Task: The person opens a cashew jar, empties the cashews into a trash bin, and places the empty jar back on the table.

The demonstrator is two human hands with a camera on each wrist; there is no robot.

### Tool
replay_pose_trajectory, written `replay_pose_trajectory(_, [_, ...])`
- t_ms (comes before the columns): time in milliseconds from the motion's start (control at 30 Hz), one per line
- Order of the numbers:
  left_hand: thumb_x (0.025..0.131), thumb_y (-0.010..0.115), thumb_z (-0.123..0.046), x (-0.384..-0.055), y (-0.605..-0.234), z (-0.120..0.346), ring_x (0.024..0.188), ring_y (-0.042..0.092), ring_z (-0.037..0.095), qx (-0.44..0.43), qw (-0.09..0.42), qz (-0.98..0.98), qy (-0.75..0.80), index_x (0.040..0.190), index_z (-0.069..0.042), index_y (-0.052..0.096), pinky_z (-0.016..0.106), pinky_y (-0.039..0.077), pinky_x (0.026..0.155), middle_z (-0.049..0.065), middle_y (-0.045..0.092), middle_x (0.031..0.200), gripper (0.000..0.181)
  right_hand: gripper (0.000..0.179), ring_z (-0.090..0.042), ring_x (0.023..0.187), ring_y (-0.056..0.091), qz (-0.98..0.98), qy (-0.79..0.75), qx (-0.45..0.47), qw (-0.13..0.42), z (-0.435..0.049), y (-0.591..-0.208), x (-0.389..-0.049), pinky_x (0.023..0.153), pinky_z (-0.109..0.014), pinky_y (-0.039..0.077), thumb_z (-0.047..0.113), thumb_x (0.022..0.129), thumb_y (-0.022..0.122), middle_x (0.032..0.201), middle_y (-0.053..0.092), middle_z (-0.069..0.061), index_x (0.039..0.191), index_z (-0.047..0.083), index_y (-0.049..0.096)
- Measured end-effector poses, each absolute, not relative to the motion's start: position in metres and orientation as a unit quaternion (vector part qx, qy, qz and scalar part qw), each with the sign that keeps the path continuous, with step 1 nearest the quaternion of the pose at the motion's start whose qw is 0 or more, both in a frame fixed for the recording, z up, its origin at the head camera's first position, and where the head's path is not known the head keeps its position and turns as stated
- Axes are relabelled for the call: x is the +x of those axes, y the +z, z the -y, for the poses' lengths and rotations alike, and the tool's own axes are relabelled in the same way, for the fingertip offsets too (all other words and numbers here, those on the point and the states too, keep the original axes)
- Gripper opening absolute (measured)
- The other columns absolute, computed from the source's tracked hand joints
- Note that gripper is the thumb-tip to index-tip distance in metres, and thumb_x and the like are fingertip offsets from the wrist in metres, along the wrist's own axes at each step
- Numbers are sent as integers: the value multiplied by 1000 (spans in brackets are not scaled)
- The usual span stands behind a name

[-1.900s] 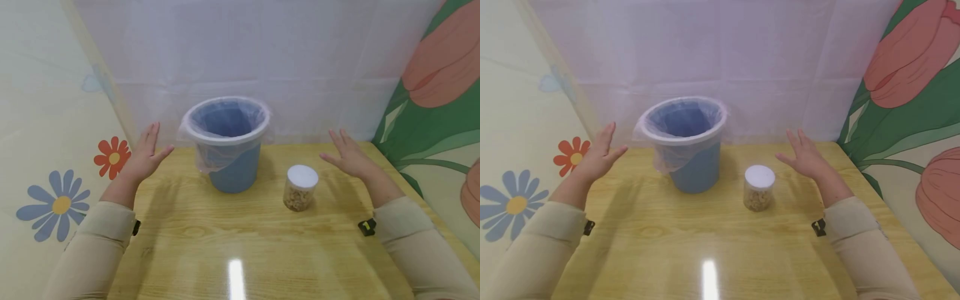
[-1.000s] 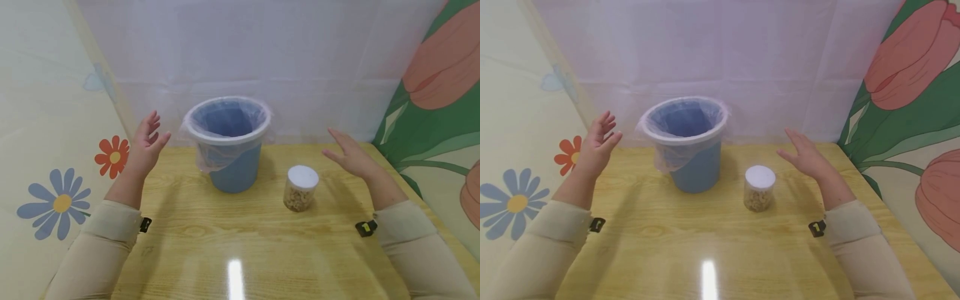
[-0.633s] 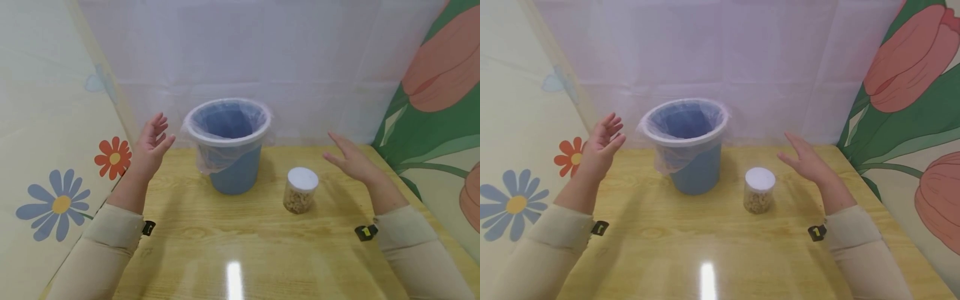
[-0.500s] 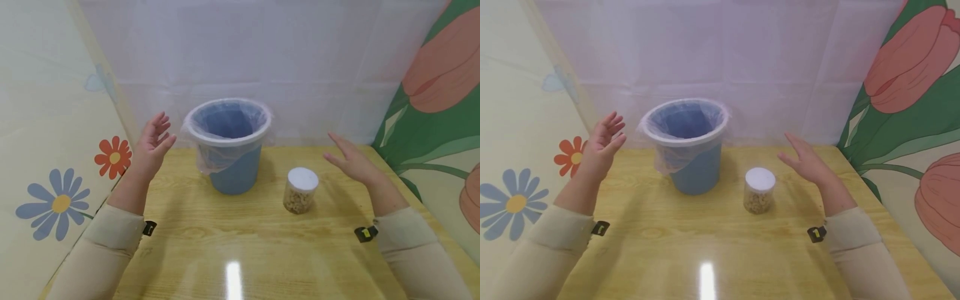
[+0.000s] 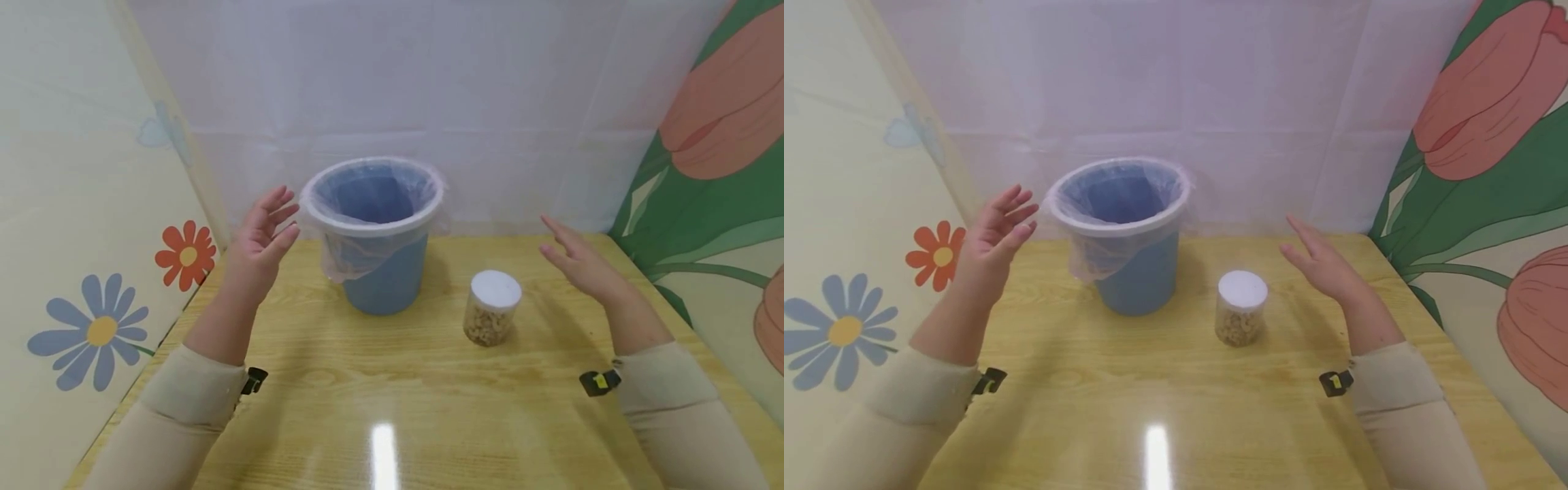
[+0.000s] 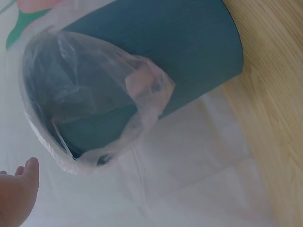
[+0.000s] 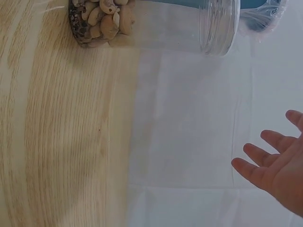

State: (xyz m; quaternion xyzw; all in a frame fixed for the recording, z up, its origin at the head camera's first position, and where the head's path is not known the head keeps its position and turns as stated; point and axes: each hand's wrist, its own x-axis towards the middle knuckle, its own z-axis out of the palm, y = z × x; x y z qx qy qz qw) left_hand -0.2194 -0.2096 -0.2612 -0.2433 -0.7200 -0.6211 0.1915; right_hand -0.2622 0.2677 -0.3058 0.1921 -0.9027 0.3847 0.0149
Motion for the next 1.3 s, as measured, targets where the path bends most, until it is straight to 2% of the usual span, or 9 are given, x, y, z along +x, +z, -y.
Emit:
replay_pose_trajectory(133, [89,49,0,-215,-263,200,125,38,29,-269,182,694,-643,138,-9,37,24,37,101,12,39,137,51,57,-43,135,10,896,401,192,14,-269,-307,-260,104,-64,8,32,98,36,152,5,-15,148,21,9])
replay_pose_trajectory(400, [88,48,4,-209,-267,179,125,38,29,-309,156,680,-647,139,2,30,33,34,104,3,44,134,54,59,-46,132,14,888,421,186,-11,-270,-312,-254,96,-70,18,34,98,36,152,3,-15,148,27,5])
replay_pose_trajectory(533, [89,49,1,-203,-272,169,127,36,29,-322,128,687,-639,141,-3,29,39,32,105,2,42,136,55,60,-45,133,13,881,432,189,-24,-271,-317,-252,93,-71,21,34,98,37,153,0,-12,147,29,3])
replay_pose_trajectory(633, [89,51,0,-199,-276,160,128,34,30,-339,107,691,-629,142,-6,28,44,29,106,8,39,139,58,61,-44,134,12,878,440,187,-32,-270,-320,-250,93,-72,22,34,98,38,153,0,-10,147,29,2])
replay_pose_trajectory(767, [87,53,1,-199,-282,148,130,31,31,-354,77,693,-624,142,0,25,48,27,106,18,33,142,61,60,-44,134,12,872,451,188,-35,-269,-323,-250,92,-72,21,34,98,38,154,-1,-8,147,33,2])
replay_pose_trajectory(967, [87,55,0,-202,-295,132,130,33,29,-353,42,703,-616,140,-1,28,49,29,105,22,34,141,60,60,-44,133,14,875,450,175,-40,-267,-328,-249,93,-71,21,37,97,38,153,2,-11,146,34,4])
replay_pose_trajectory(1300, [87,57,-2,-207,-312,111,132,32,22,-346,-2,717,-605,141,-2,29,41,30,106,17,35,142,60,63,-44,134,14,870,456,178,-58,-264,-337,-250,93,-72,20,38,96,42,153,3,-13,145,39,2])
